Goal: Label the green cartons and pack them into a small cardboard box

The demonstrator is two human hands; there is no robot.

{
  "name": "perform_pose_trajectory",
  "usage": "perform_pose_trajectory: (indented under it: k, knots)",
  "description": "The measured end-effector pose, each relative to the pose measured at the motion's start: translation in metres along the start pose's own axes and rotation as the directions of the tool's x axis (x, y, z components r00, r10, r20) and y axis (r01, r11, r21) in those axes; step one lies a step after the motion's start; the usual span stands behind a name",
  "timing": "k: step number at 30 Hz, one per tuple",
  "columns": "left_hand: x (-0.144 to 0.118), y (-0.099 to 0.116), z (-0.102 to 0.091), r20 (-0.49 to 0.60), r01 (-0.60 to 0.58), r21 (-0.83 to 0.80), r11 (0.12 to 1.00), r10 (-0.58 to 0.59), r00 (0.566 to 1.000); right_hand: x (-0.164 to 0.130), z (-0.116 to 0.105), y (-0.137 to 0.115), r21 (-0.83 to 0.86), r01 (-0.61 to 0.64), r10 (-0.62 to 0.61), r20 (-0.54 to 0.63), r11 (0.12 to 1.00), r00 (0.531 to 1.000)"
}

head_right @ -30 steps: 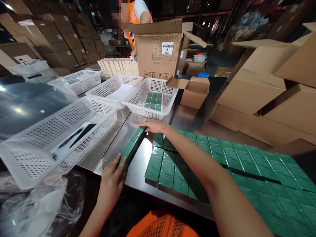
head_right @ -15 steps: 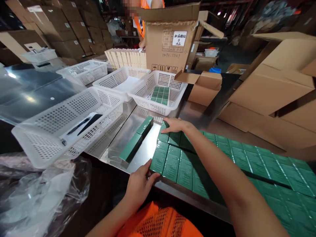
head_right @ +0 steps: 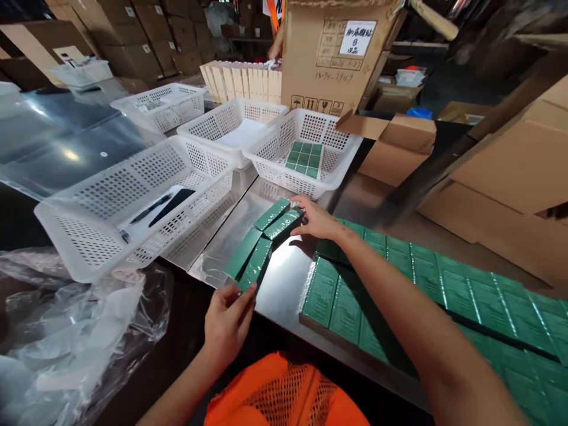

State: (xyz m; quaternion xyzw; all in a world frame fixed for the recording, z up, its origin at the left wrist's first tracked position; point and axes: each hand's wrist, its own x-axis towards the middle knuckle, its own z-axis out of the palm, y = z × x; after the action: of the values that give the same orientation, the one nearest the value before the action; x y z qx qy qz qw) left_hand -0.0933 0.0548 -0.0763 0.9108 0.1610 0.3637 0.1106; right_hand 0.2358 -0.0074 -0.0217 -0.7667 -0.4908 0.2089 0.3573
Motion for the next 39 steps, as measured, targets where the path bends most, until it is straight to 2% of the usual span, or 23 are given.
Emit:
perform_pose_trajectory:
  k: [4,7,10,16,20,22,24,27,29,31,34,37,39]
  knots:
    - [-0.003,-0.014,-0.002,-0.149,-0.089,0.071,0.994,0.099,0.984,0.001,0.003,0.001,-0.113,0.080,-0.082,-0.006,0.990,0.997]
    - [-0.004,-0.012,0.001,-0.212,-0.064,0.103,0.993,0.085,0.974,0.001,0.004,0.000,-0.154,0.064,-0.073,-0.053,0.986,0.996]
    - [-0.002,-0.006,0.007,-0.236,-0.015,0.116,0.993,0.042,0.971,0.003,0.007,0.000,-0.159,0.054,-0.065,-0.070,0.986,0.995]
    - [0.003,-0.011,0.016,-0.221,-0.042,0.174,0.984,0.081,0.972,0.003,0.009,-0.011,-0.217,0.011,-0.035,-0.108,0.976,0.993]
    - [-0.002,-0.010,0.012,-0.237,-0.040,0.226,0.973,0.095,0.967,-0.012,-0.016,-0.021,-0.366,0.023,-0.081,-0.142,0.930,0.987]
    - [-0.006,0.001,0.009,-0.264,-0.072,0.163,0.984,0.113,0.958,-0.024,-0.037,-0.019,-0.470,-0.030,-0.024,-0.107,0.882,0.994]
    - [-0.008,0.020,0.009,-0.202,-0.136,0.011,0.991,0.136,0.970,-0.037,-0.057,-0.013,-0.553,-0.113,0.127,-0.012,0.825,0.992]
    - [-0.004,0.055,0.016,0.017,-0.171,-0.167,0.971,0.176,0.984,-0.054,-0.071,-0.001,-0.576,-0.199,0.313,0.105,0.793,0.944]
    - [0.005,0.072,0.024,0.101,-0.168,-0.176,0.970,0.187,0.977,-0.060,-0.071,0.006,-0.515,-0.219,0.316,0.109,0.829,0.942]
    - [0.014,0.079,0.027,0.137,-0.181,-0.175,0.968,0.206,0.969,-0.062,-0.066,0.010,-0.437,-0.223,0.282,0.075,0.871,0.956]
    - [0.021,0.073,0.020,0.125,-0.232,-0.160,0.960,0.253,0.959,-0.058,-0.055,0.010,-0.354,-0.201,0.221,0.017,0.913,0.975]
    - [0.022,0.053,0.001,0.087,-0.331,-0.048,0.943,0.334,0.939,-0.050,-0.044,0.007,-0.276,-0.125,0.120,-0.035,0.953,0.992]
    - [0.021,0.036,-0.011,0.107,-0.412,0.045,0.910,0.406,0.908,-0.044,-0.034,0.003,-0.227,-0.064,0.051,-0.064,0.972,0.997]
